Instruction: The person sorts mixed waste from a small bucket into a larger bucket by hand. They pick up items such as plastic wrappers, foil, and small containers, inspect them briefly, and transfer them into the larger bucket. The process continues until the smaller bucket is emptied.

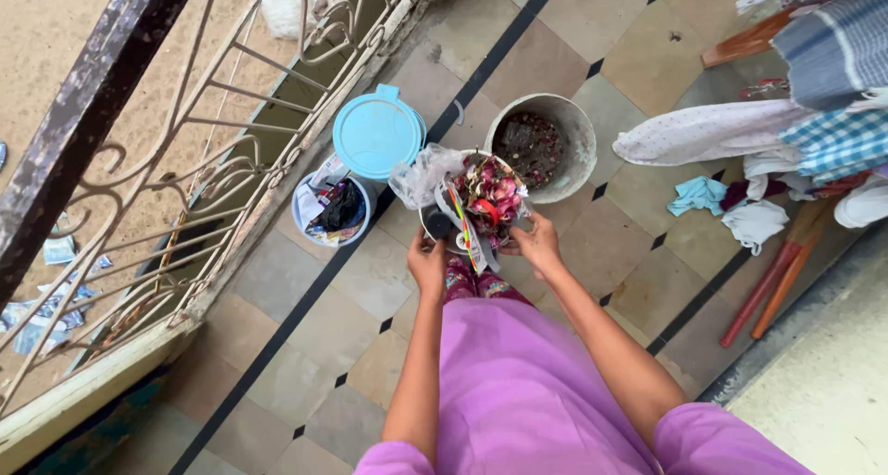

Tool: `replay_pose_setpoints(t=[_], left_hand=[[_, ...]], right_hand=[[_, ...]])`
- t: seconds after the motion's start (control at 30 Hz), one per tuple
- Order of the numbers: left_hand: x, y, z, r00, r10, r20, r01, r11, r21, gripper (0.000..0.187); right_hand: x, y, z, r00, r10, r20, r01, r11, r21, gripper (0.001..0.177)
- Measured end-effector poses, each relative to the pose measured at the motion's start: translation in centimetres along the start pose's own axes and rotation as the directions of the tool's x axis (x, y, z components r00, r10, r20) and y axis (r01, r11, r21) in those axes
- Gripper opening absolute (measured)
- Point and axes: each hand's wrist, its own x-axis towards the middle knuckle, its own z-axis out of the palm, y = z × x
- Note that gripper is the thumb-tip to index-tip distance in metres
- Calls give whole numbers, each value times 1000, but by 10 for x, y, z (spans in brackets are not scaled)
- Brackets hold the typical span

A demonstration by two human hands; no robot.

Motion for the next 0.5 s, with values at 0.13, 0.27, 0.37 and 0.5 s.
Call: replay_pose_setpoints(t=[0.13, 0.27, 0.37, 0.5], left_hand=[[-16, 23, 1, 1000, 9, 24, -8, 998, -56, 47], [-25, 40, 1, 998, 9, 57, -2, 992, -123, 41], [-28, 48, -5, 996, 26, 81, -15, 991, -135, 40], [-30, 62, -18, 995, -7, 103, 16, 996, -86, 44]], right_hand=[[-28, -18, -4, 1000, 0, 14, 0, 1000, 8, 58], [-44, -36, -13, 994, 68, 81, -65, 997, -35, 61], [-54, -55, -26, 982, 105, 158, -85, 988, -128, 67], [-75, -95, -40, 960, -281, 13, 250, 832, -495, 54]])
